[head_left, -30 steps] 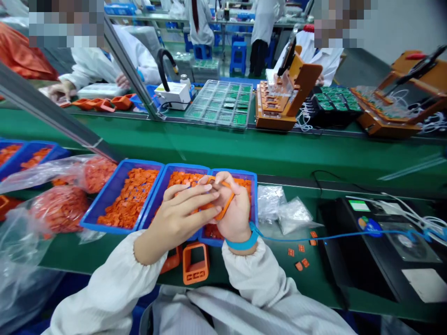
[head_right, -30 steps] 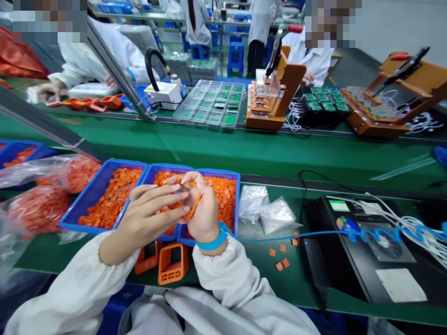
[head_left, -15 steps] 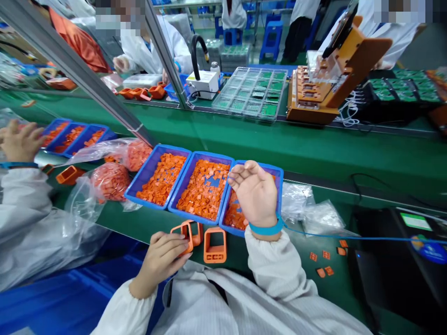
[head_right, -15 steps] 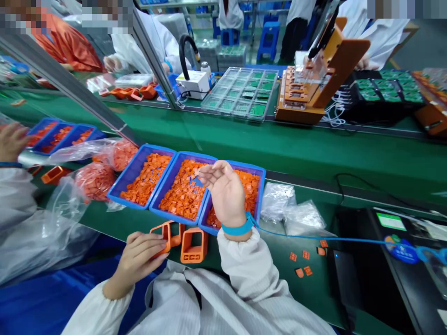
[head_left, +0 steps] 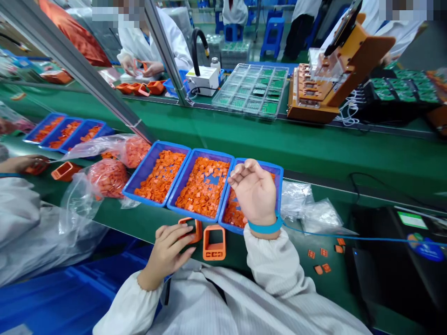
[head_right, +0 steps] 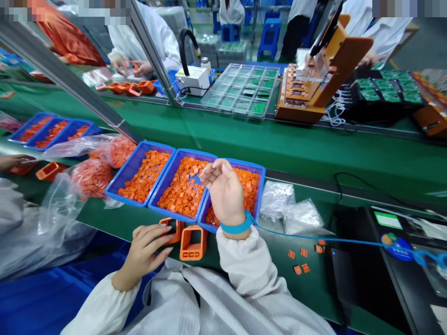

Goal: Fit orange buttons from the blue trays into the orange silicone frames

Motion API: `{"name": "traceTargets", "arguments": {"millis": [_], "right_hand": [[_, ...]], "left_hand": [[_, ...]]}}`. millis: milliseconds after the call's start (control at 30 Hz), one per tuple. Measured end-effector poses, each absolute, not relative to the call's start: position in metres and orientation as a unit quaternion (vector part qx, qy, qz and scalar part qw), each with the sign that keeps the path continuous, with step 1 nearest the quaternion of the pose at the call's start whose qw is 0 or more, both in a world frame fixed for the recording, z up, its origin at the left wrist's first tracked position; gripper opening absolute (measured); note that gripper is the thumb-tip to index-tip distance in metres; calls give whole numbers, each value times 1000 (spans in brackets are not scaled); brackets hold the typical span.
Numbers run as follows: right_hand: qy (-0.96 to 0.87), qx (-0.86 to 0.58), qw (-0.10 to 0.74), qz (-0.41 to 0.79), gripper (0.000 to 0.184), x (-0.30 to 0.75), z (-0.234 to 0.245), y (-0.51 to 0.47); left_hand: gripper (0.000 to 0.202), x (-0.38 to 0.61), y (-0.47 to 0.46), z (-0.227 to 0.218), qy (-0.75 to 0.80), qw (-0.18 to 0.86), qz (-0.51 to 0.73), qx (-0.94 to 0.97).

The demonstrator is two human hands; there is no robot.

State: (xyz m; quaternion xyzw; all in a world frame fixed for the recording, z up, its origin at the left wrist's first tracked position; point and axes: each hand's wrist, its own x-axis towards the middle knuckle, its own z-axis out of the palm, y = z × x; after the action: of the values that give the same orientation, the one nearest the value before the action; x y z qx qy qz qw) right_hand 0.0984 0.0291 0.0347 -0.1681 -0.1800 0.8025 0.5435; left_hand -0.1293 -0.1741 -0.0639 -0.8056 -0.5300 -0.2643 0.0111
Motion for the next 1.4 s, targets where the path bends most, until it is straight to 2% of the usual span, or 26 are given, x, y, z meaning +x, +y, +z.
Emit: {"name": "traceTargets", "arguments": {"millis": [167,267,367,833,933,1033,1167,1233,1333,1400], "right_hand": [[-185,-170,540,803,13,97,34,29],[-193,-165,540,803,12,98,34,28],[-198,-165,541,800,11,99,35,28],[-217,-177,530,800,8,98,36,27],[-226,-178,529,799,8,100,36,28],[-275,-182,479,814,11,99,37,24],[-369,-156,363,841,33,88,39,11],[-398,-116,328,849,39,80,39,3],[-407,-72,323,851,35,74,39,-2],[-394,-77,345,848,30,76,38,1]], "left_hand": [[27,-94,-168,-42,-480,-74,-266,-833],[19,-80,-162,-39,-452,-100,-272,-844],[13,-77,-158,-40,-443,-102,-273,-848],[6,-92,-155,-33,-418,-115,-265,-861],[4,-96,-155,-27,-411,-91,-302,-855],[10,-98,-149,-16,-461,-19,-363,-810],[16,-94,-129,-2,-541,67,-431,-719],[13,-89,-117,3,-558,85,-423,-709],[8,-86,-104,9,-549,85,-379,-740],[12,-95,-100,12,-512,113,-386,-759]]}}
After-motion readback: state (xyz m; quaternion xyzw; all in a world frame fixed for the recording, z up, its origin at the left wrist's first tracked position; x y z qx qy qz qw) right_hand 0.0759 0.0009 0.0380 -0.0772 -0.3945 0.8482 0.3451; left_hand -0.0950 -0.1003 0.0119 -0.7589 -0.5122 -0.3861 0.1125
